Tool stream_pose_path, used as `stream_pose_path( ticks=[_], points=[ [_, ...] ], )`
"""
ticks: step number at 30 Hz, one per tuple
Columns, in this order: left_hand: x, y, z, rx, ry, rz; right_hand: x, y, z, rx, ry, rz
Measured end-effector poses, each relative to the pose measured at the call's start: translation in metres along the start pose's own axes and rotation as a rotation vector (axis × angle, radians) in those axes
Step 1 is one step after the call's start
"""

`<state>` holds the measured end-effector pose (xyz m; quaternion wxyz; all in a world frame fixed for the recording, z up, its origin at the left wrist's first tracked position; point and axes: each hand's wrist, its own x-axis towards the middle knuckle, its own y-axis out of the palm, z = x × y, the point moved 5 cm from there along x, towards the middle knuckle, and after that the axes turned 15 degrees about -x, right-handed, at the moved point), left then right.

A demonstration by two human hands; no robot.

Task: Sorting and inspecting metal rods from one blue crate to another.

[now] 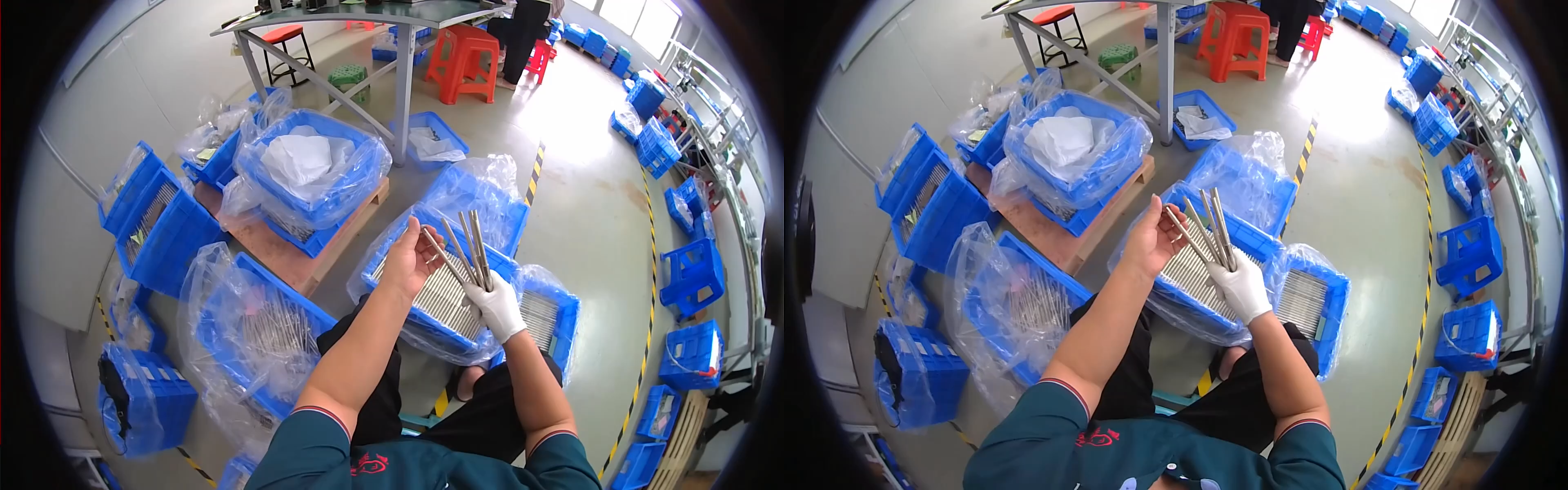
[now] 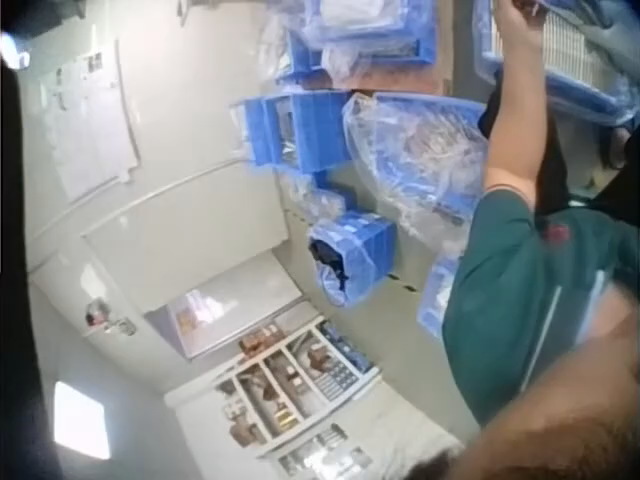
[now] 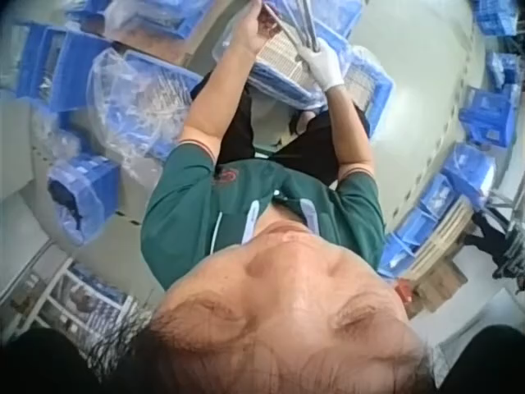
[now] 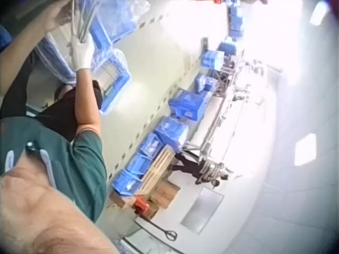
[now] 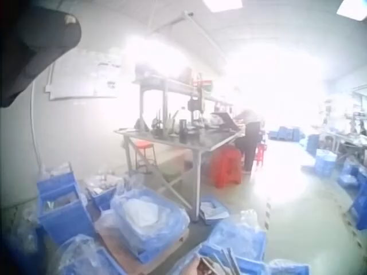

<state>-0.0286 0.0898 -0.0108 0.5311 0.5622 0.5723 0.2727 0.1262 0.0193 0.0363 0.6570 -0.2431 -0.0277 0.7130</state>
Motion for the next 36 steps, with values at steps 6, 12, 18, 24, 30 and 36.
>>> stream_pose_path(
  ticks=[6, 12, 18, 24, 30, 36],
  points=[
    [-0.004, 0.008, 0.007, 0.370, 0.042, 0.015, 0.001, -0.005, -0.005, 0.047, 0.024, 0.007],
    [-0.011, 0.013, 0.039, 0.560, -0.065, 0.076, 0.009, -0.011, -0.008, 0.183, 0.065, 0.014],
    [-0.012, 0.017, 0.041, 0.465, -0.099, 0.094, 0.014, -0.012, -0.011, 0.251, 0.060, 0.023],
    [-0.011, 0.010, 0.041, 0.414, -0.038, 0.094, 0.013, -0.005, -0.008, 0.317, 0.065, 0.068],
    [-0.018, 0.004, 0.057, 0.499, -0.070, 0.099, 0.013, -0.004, -0.008, 0.384, 0.091, 0.039],
    [-0.021, 0.000, 0.066, 0.482, 0.021, 0.116, 0.020, 0.003, -0.016, 0.495, 0.122, 0.053]
  ],
)
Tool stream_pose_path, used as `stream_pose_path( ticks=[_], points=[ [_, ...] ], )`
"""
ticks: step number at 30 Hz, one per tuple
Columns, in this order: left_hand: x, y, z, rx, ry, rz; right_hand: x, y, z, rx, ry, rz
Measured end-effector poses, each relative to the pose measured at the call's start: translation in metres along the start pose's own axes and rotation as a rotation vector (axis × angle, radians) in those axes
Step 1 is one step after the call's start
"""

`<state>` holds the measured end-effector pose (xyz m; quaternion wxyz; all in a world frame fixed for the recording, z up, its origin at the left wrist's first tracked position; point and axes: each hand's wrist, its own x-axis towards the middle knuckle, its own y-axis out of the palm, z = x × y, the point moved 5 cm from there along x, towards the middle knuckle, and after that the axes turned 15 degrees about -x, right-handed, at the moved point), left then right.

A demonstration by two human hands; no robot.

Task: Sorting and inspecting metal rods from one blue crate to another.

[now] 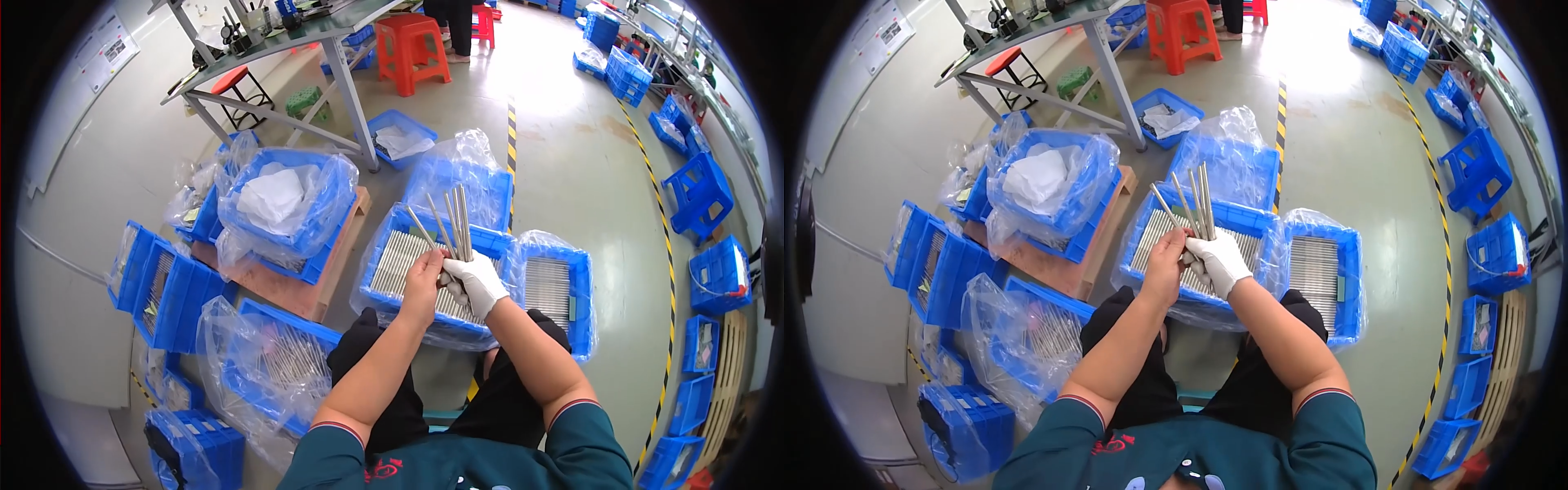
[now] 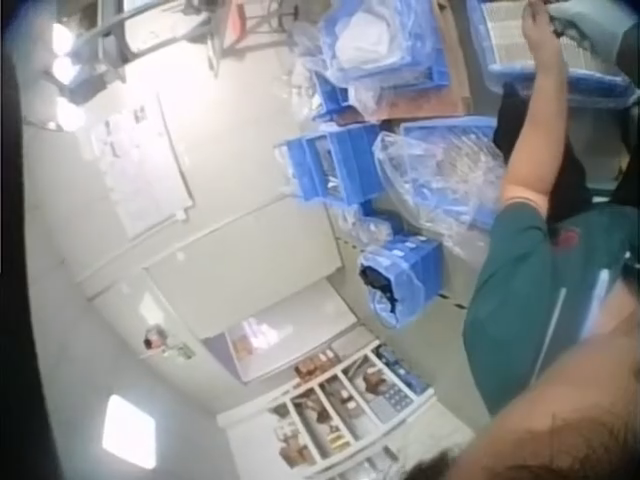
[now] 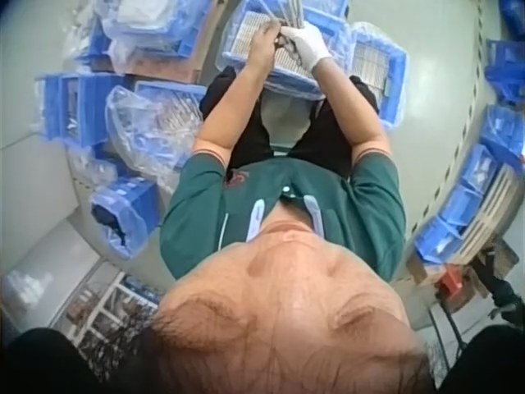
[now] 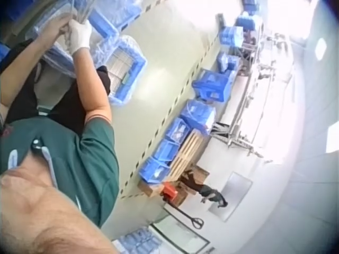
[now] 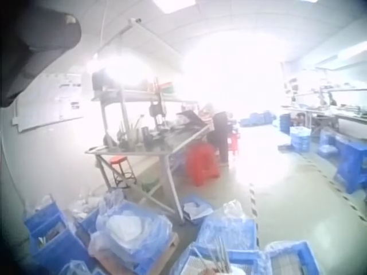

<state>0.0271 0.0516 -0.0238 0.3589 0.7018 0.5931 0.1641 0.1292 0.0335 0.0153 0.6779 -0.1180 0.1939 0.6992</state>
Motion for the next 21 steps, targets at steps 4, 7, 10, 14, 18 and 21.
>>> stream_pose_path(
  ticks=[4, 7, 10, 14, 18, 21],
  points=[
    [0.002, -0.002, -0.009, 0.012, 0.063, -0.103, 0.003, 0.002, 0.001, -0.040, -0.059, 0.005],
    [0.002, -0.002, -0.027, 0.067, 0.062, -0.022, 0.012, -0.023, 0.005, -0.294, -0.137, -0.162],
    [-0.004, 0.006, -0.019, -0.076, -0.163, 0.174, 0.013, -0.033, 0.015, 0.023, -0.135, -0.057],
    [-0.015, 0.024, 0.001, -0.218, -0.429, 0.312, 0.011, -0.033, 0.026, 0.220, -0.124, 0.063],
    [-0.019, 0.025, 0.014, -0.261, -0.549, 0.263, 0.019, -0.040, 0.017, 0.094, -0.131, -0.042],
    [-0.022, 0.022, 0.021, -0.174, -0.551, 0.228, 0.024, -0.053, 0.018, 0.104, -0.150, -0.138]
  ],
)
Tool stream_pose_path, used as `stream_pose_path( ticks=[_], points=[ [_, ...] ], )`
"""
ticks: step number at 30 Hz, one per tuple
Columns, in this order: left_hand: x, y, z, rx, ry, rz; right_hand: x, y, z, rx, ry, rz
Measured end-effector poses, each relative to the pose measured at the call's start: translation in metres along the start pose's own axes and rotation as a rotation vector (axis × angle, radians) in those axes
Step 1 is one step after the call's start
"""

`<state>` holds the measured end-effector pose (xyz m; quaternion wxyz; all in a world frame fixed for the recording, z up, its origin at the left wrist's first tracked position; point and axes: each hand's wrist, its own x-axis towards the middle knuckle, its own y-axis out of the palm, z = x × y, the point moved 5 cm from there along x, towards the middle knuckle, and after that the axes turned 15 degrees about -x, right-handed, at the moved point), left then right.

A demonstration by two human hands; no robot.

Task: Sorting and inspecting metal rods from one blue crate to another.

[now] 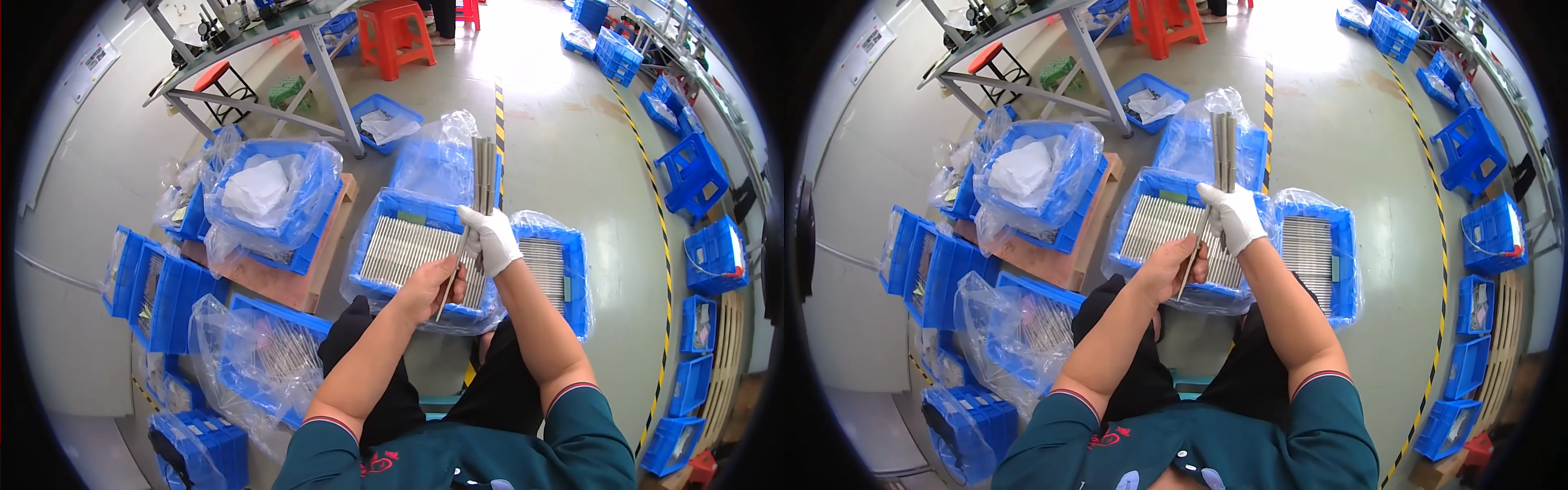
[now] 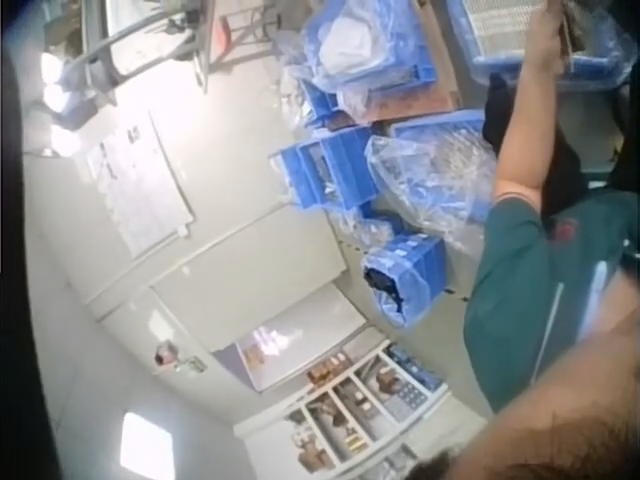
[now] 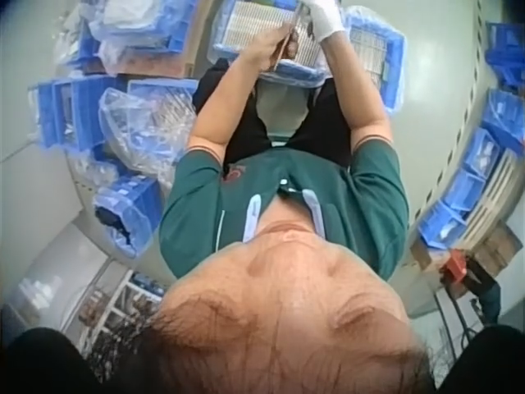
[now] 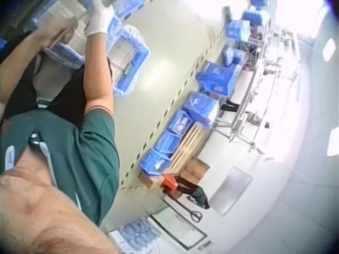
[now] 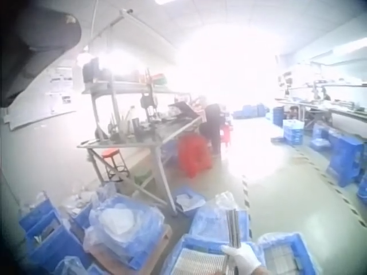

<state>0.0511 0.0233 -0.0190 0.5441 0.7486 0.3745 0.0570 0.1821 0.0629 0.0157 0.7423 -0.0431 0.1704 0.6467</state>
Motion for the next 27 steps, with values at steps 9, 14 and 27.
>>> stream_pose_path(
  ticks=[9, 14, 27],
  points=[
    [-0.019, -0.012, -0.035, 0.418, 0.085, -0.133, 0.022, -0.071, 0.017, 0.187, -0.097, -0.184],
    [-0.002, 0.007, -0.026, 0.054, 0.137, 0.172, 0.002, -0.018, -0.003, -0.042, 0.039, -0.028],
    [-0.015, 0.012, -0.023, 0.601, -0.039, 0.081, -0.008, 0.031, -0.004, -0.552, -0.132, 0.185]
  ],
)
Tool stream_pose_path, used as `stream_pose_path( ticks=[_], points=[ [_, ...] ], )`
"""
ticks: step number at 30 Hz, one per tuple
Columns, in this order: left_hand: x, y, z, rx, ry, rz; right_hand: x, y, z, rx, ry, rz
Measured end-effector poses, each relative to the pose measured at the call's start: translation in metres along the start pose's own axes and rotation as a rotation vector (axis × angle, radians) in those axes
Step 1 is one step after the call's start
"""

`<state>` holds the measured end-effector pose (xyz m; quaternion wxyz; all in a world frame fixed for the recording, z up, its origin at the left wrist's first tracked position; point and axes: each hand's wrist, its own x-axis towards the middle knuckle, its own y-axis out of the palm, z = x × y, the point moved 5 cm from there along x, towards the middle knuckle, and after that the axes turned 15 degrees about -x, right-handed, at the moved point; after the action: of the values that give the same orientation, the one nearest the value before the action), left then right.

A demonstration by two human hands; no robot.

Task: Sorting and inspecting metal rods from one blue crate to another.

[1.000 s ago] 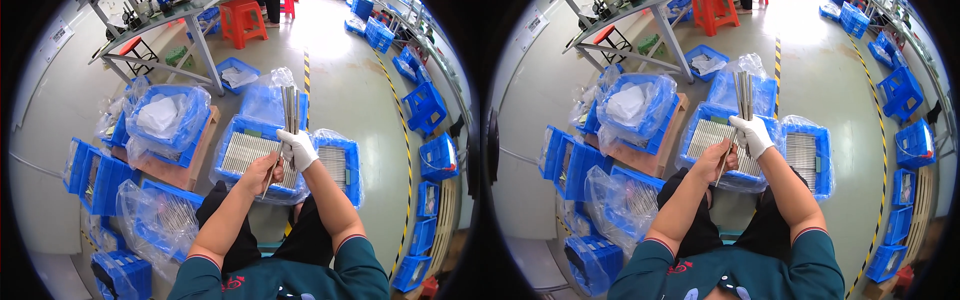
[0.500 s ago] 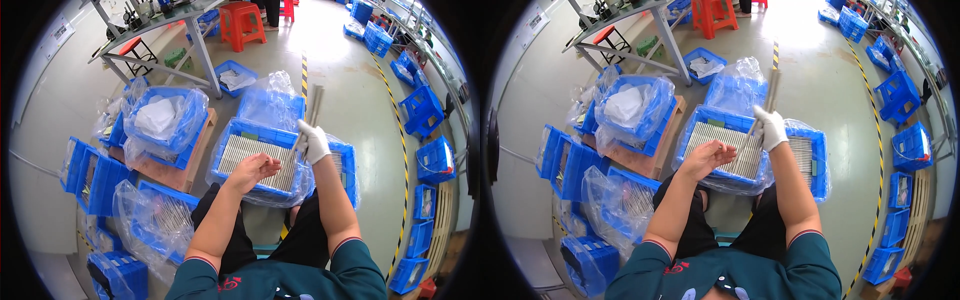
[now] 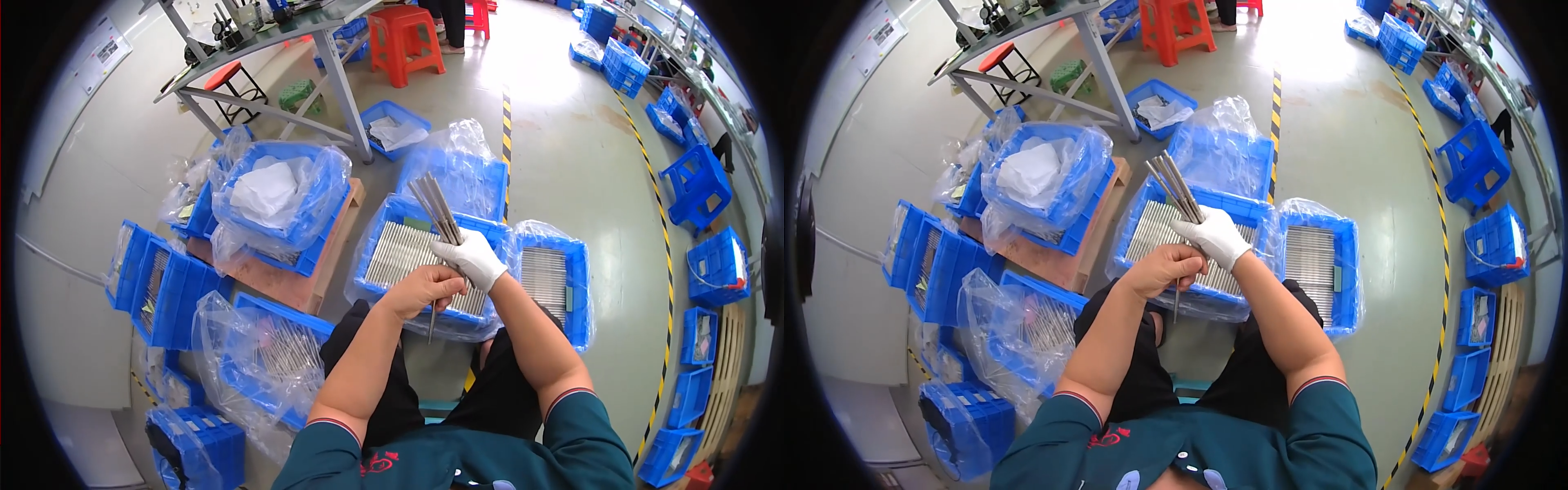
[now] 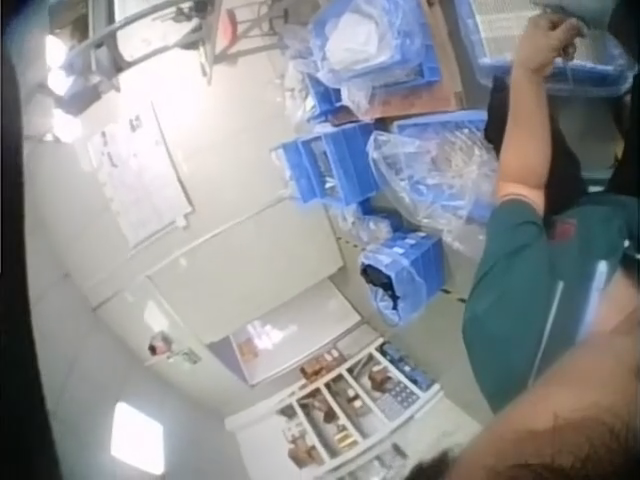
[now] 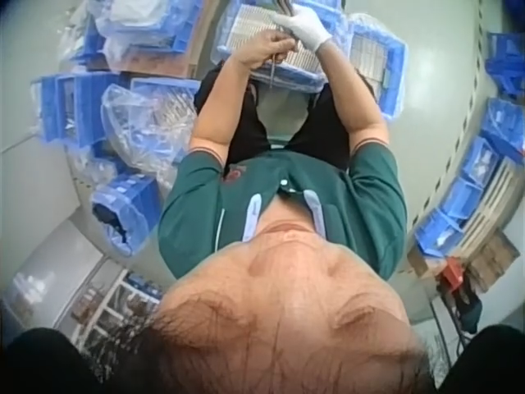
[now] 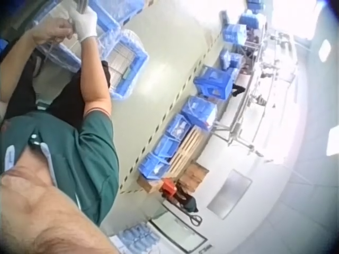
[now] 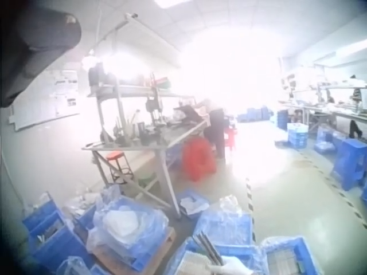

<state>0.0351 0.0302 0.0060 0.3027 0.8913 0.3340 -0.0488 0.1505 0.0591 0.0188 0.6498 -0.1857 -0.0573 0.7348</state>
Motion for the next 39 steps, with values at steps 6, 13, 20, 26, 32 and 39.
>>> stream_pose_path(
  ticks=[6, 13, 20, 26, 32, 39],
  points=[
    [-0.004, -0.039, -0.011, 0.061, 0.239, -0.368, -0.010, -0.013, 0.008, -0.234, -0.011, -0.199],
    [-0.013, -0.084, -0.028, -0.746, 0.624, -0.460, -0.025, -0.001, 0.007, -0.140, 0.092, 0.042],
    [-0.008, -0.085, -0.023, -0.905, 0.658, -0.370, -0.025, 0.007, 0.010, -0.102, 0.107, 0.063],
    [0.001, -0.069, -0.018, -0.764, 0.605, -0.357, -0.024, 0.011, 0.010, -0.004, 0.086, 0.049],
    [0.010, -0.047, -0.003, -0.700, 0.518, -0.359, -0.018, 0.016, 0.007, 0.145, 0.127, -0.018],
    [0.007, -0.040, -0.004, -0.637, 0.481, -0.386, -0.021, 0.016, 0.000, 0.321, 0.162, 0.070]
  ],
)
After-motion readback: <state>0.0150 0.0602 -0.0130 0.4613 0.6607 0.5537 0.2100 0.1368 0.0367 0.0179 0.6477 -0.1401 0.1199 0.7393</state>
